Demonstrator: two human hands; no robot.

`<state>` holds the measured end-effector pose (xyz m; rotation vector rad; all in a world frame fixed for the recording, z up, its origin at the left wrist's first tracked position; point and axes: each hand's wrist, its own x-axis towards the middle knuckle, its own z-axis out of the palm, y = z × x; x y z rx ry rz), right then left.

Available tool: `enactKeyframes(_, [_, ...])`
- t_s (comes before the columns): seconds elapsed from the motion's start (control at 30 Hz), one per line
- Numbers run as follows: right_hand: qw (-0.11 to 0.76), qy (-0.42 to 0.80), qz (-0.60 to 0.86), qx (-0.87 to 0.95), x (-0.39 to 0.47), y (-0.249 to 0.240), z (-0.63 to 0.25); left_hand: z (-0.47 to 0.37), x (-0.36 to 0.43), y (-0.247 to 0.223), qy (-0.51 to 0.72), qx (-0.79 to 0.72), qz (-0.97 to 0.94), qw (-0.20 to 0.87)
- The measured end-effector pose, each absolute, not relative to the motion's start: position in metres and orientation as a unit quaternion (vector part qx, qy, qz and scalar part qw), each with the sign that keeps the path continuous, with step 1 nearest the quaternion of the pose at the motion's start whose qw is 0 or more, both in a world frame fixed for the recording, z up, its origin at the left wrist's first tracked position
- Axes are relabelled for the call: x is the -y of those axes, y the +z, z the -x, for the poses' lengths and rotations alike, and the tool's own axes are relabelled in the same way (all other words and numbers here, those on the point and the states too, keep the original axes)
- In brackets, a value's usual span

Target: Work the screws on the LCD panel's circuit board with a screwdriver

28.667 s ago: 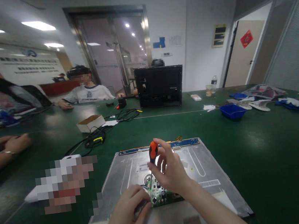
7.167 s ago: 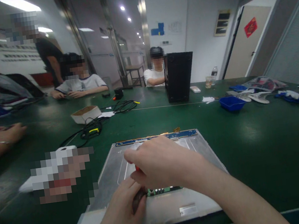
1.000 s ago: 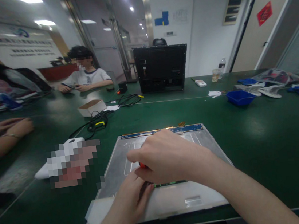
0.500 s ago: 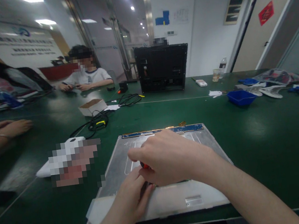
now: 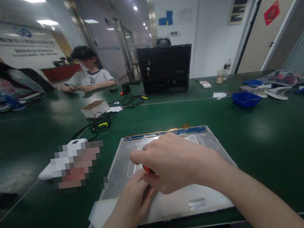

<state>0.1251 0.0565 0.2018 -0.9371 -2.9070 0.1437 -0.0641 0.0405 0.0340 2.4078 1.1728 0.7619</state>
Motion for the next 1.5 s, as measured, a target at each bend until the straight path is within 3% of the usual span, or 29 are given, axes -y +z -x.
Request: enactKeyframes(1.5, [0.028,0.046,0.316,0.947,-0.0587,0.2023,-0.1231,0.0645,-0.0368,0.0374,0.286,-0.413,-0.844,0.188])
